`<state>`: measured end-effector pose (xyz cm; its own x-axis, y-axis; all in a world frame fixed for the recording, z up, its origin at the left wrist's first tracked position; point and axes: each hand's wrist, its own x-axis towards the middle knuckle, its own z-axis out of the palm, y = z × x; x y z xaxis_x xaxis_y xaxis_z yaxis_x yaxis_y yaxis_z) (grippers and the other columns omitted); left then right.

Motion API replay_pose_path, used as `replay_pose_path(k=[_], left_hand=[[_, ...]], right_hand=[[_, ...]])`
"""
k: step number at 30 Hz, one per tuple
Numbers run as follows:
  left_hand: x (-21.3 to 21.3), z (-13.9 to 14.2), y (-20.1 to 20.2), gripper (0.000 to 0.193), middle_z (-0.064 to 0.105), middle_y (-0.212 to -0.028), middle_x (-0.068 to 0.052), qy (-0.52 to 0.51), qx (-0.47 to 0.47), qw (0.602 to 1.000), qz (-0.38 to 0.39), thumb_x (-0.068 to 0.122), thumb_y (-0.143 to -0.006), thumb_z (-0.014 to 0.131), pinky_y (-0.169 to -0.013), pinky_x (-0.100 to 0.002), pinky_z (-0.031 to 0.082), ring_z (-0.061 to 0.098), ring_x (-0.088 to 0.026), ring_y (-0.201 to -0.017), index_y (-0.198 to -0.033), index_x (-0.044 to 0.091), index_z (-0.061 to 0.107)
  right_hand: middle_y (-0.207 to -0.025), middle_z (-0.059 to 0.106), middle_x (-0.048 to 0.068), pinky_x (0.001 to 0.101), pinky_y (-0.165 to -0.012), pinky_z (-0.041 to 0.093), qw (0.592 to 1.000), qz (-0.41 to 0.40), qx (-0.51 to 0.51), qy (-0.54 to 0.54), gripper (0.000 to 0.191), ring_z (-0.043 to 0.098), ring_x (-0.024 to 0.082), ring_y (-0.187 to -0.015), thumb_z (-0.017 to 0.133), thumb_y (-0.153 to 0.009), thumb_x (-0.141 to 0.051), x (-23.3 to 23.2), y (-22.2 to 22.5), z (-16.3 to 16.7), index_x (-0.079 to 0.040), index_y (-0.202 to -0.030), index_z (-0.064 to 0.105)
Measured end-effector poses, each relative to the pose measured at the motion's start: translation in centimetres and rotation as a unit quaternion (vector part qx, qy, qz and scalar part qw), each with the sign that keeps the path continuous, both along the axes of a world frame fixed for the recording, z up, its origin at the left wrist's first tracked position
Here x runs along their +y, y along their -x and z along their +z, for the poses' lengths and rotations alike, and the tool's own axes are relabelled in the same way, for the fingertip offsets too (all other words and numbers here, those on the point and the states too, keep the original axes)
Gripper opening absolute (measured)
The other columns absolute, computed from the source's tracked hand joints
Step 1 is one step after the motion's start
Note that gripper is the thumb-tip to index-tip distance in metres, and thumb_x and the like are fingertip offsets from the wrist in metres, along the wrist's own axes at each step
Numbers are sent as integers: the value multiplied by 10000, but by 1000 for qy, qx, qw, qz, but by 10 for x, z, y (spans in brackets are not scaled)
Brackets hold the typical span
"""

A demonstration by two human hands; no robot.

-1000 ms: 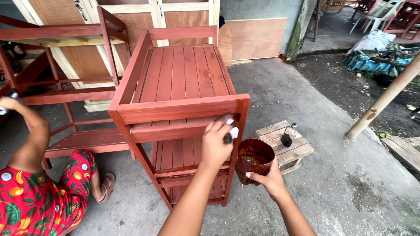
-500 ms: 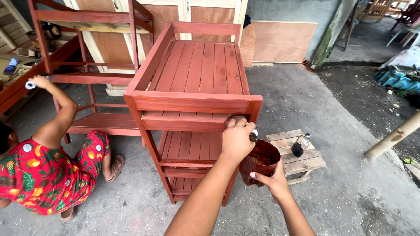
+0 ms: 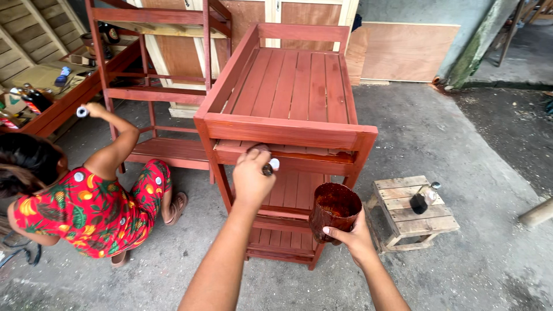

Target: The person applies reddish-brown wood stain to a wooden shelf rack using a brush, holding a container of stain in one hand and brushing the frame, rails and slats, working around the piece and reaching lower rails as the clip progresses.

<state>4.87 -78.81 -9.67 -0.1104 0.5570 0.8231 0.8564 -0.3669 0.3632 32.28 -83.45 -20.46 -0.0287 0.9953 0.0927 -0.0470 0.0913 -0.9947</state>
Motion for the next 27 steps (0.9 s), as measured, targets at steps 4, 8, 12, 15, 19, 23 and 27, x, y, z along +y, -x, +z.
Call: replay_pose_path(k=[4,8,12,15,19,23,27], left_hand=[[2,0,55,214,698,-951,-88,-17,33,997,61,84,-666,765,-773,-467,535,643,-371,-894,-864,103,688],[3,10,72,136,699,-930,-83,-4,28,994,102,75,-744,769,-761,-473,521,634,-361,-856,-835,92,670],[11,21,34,181,667,-811,-123,33,7,999,6,138,-687,801,-732,-482,530,662,-348,-806,-793,81,666],[18,17,-31,138,667,-796,-125,73,8,992,-98,106,-716,756,-699,-466,541,685,-337,-796,-834,101,685],[26,16,-114,82,666,-819,-124,68,3,983,-172,112,-761,729,-752,-468,545,689,-340,-835,-824,104,677],[28,20,-163,133,677,-838,-118,51,-28,973,-222,121,-735,759,-774,-476,540,658,-375,-851,-847,109,688],[24,14,-152,154,693,-863,-110,46,-77,971,-221,106,-722,768,-764,-469,544,665,-367,-869,-851,98,685]], right_hand=[[-1399,566,125,441,-882,603,1000,20,11,-19,1068,594,307,-1274,905,-587,-122,6,15,-8,-151,-1493,339],[-1404,561,121,480,-1010,553,999,23,15,-23,1085,564,309,-1313,914,-571,-108,7,23,-11,-156,-1491,341],[-1418,559,124,414,-976,565,998,29,17,-52,1070,569,290,-1306,917,-606,-92,2,21,-8,-152,-1500,334],[-1335,609,107,393,-561,571,999,-4,-11,32,1036,696,298,-1056,867,-593,-97,-1,15,-4,-182,-1480,336],[-1284,621,123,307,-503,556,1000,4,3,-11,993,688,237,-969,870,-622,-77,-4,4,-2,-150,-1464,349],[-1269,625,120,312,-514,559,1000,-6,-7,15,985,691,234,-957,865,-625,-72,-6,-8,-3,-155,-1457,345],[-1275,620,122,322,-530,578,1000,-10,-12,20,973,688,237,-975,870,-625,-72,-4,-14,-5,-137,-1451,359]])
